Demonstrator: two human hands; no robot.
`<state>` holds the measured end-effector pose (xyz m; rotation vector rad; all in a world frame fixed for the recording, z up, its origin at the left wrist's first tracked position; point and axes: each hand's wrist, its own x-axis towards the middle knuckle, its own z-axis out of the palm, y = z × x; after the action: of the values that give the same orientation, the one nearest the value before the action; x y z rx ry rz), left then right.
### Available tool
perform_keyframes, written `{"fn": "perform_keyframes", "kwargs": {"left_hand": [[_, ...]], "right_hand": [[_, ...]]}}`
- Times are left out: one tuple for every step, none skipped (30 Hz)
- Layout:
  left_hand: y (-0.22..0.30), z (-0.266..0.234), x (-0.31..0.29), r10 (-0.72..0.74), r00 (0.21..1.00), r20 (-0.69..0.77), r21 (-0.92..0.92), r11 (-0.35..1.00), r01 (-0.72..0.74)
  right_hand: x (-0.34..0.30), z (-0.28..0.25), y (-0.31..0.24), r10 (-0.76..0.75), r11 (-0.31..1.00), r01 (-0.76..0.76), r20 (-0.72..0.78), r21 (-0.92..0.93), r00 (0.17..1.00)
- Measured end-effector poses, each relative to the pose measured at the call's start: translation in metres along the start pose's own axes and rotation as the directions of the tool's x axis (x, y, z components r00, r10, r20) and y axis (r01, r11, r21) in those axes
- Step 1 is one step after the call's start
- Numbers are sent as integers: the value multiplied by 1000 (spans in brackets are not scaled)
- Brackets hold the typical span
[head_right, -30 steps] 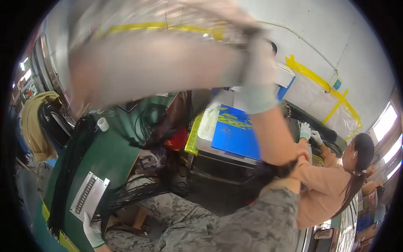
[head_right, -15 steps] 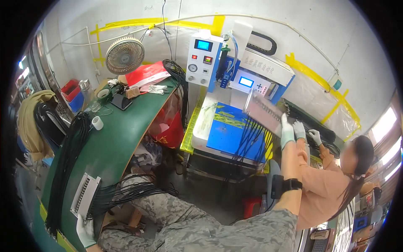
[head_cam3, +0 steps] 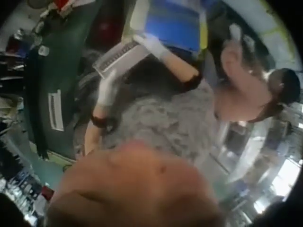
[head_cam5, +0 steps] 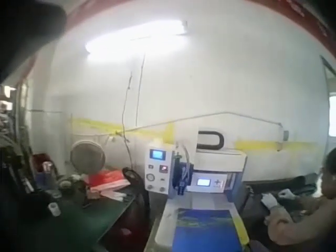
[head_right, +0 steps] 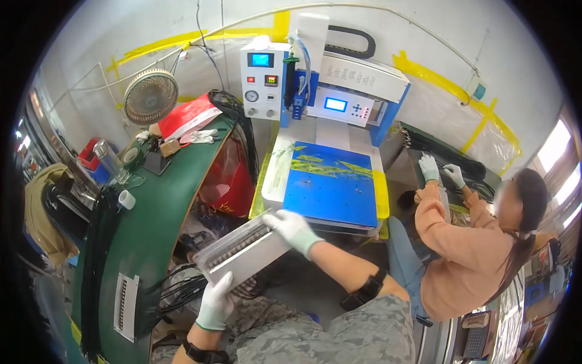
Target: Organizing and placing bundles of black cables into a metal sorting jig on a factory production floor.
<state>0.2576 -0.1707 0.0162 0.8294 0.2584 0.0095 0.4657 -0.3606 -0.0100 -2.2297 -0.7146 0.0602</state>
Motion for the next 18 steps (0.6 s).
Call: {"fn": "perform_keyframes", "kwargs": {"left_hand": [[-2,-5,2,-8,1000,13,-2,1000,8],[-2,-7,-3,-4,1000,-12,-4,1000,4],[-1,-11,-9,5,999,-41,-2,1000,-5],[-2,-12,-16,7,998,-67,-1,1000,-7],[-3,-14,-20,5,998,-69,6,1000,-5],[-4,-16,-22,-15,996,-84,-20,1000,13],[-5,-21,-25,-32,993,-111,-50,998,26],[-4,-25,-27,-50,989,-138,-83,996,39],[-2,-30,-28,-43,987,-154,-82,996,31],[0,-34,-28,-33,985,-171,-96,995,17],[0,-36,-28,-36,984,-175,-113,993,17],[0,-39,-30,-37,982,-184,-130,991,13],[-1,-43,-33,-40,981,-188,-135,991,15],[0,-48,-33,-29,982,-186,-137,991,3],[0,-53,-34,-16,983,-184,-140,990,-10],[-2,-56,-37,-2,983,-183,-143,989,-24],[-4,-59,-37,-2,984,-179,-146,989,-25],[-7,-62,-40,-2,984,-178,-150,988,-25]], "right_hand": [[7,7,-8,94,994,-96,52,45,994],[15,8,-12,173,978,-184,115,98,978],[32,-1,-7,158,986,-154,68,-63,985],[51,-16,3,142,965,-134,22,-224,990],[69,-19,37,19,853,-83,-129,-516,992],[83,-25,71,-144,645,-87,-233,-759,962],[89,-34,86,-10,605,-131,-172,-785,985],[89,-42,98,128,557,-164,-111,-814,986],[84,-45,109,152,584,-210,-148,-784,977],[76,-50,121,179,607,-256,-184,-752,966],[64,-62,139,215,597,-321,-239,-735,947],[55,-69,150,248,587,-381,-289,-714,925],[48,-73,160,250,586,-377,-283,-717,926],[43,-77,162,251,613,-372,-274,-697,928],[40,-80,163,251,639,-364,-264,-677,931],[37,-84,165,249,666,-355,-253,-656,935],[34,-90,177,248,662,-357,-256,-659,934],[33,-95,196,288,614,-434,-324,-660,901]]}}
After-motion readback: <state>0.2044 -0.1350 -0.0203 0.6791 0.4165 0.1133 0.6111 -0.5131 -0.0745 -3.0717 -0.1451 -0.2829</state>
